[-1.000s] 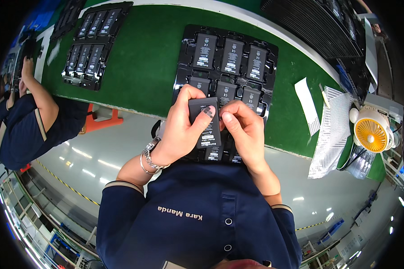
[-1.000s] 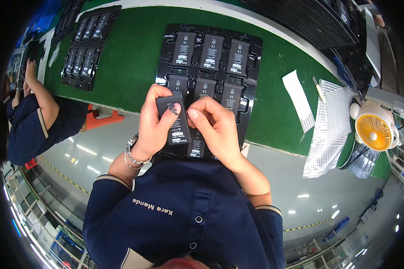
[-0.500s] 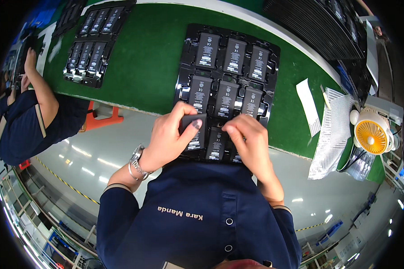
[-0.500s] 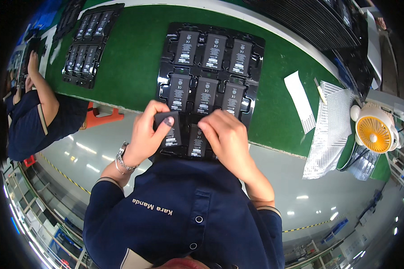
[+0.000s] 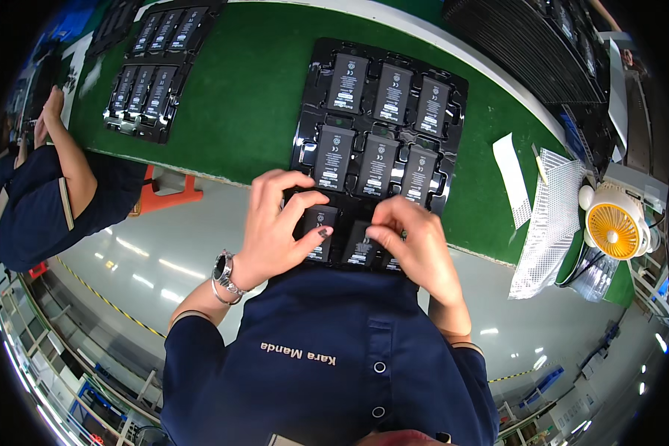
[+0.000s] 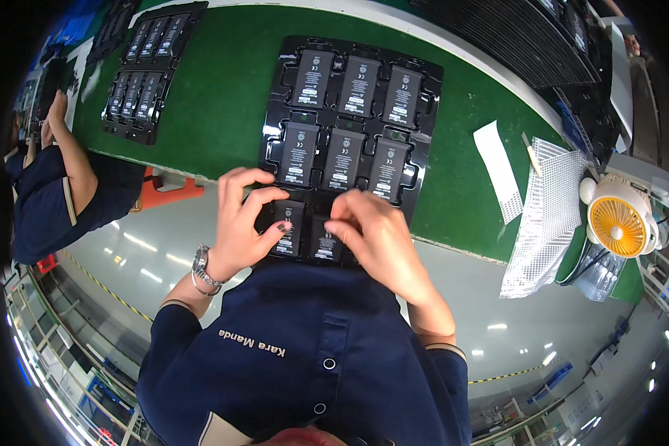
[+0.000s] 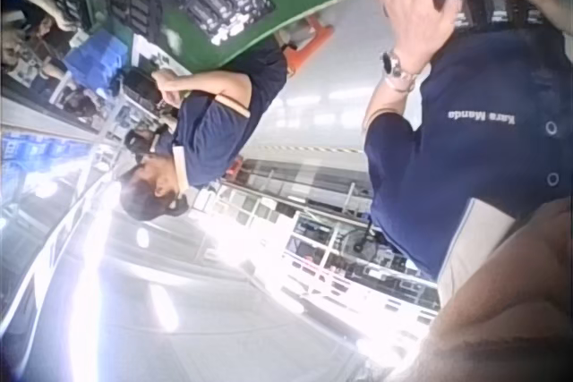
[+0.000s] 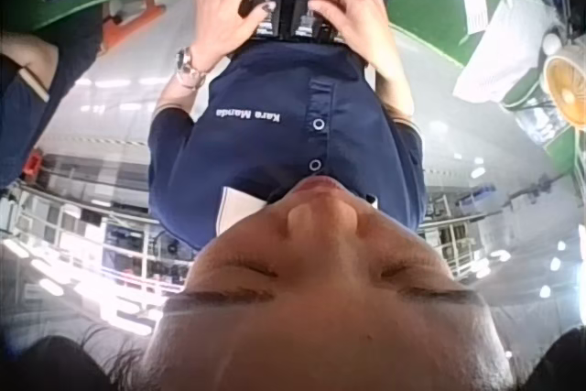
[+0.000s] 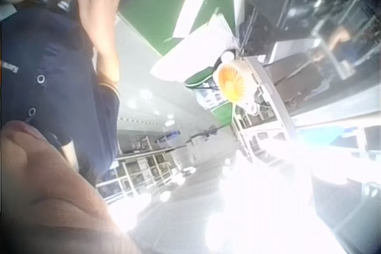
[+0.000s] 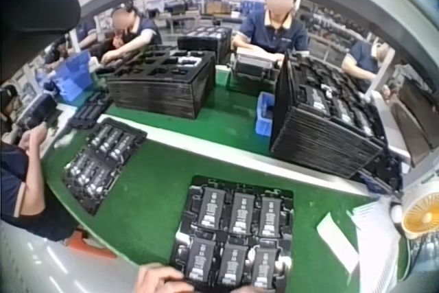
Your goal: Placing electronic components into plastic trays and organizing them into stacks.
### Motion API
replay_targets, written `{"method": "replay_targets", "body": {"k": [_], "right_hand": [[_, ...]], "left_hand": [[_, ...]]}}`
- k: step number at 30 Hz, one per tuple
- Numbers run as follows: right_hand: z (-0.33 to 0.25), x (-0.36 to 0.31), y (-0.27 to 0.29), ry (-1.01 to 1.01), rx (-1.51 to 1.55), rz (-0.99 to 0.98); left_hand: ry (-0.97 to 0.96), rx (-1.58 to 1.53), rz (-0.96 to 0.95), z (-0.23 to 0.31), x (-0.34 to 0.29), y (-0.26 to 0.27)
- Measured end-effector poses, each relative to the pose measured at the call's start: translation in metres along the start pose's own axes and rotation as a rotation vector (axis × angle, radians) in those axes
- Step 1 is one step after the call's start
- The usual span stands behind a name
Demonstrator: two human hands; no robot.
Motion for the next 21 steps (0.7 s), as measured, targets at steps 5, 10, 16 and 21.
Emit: {"method": "replay_targets", "body": {"k": [5,10,16,21], "right_hand": [[-0.024,0.025,0.005,0.08,0.087,0.052],[-0.026,0.028,0.002,0.291,-0.061,0.399],[-0.024,0.022,-0.012,0.416,-0.22,0.384],[-0.025,0.022,-0.009,0.447,-0.341,0.436]], "left_hand": [[0.005,-0.461,-0.148,0.018,0.028,-0.011],[0.161,-0.982,0.173,0.025,0.051,-0.008],[0.088,-1.006,0.212,0.024,0.057,-0.013],[0.121,-1.011,0.151,0.026,0.056,-0.009]]}}
Point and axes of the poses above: each hand's wrist, its own x-axis towards the middle knuckle, its own y-axis out of the back of the hand, z = x × y, the point moved 1 cm from there along x, towards the middle knuckle, and after that the axes turned 11 degrees about -z, right-handed, at the moved point
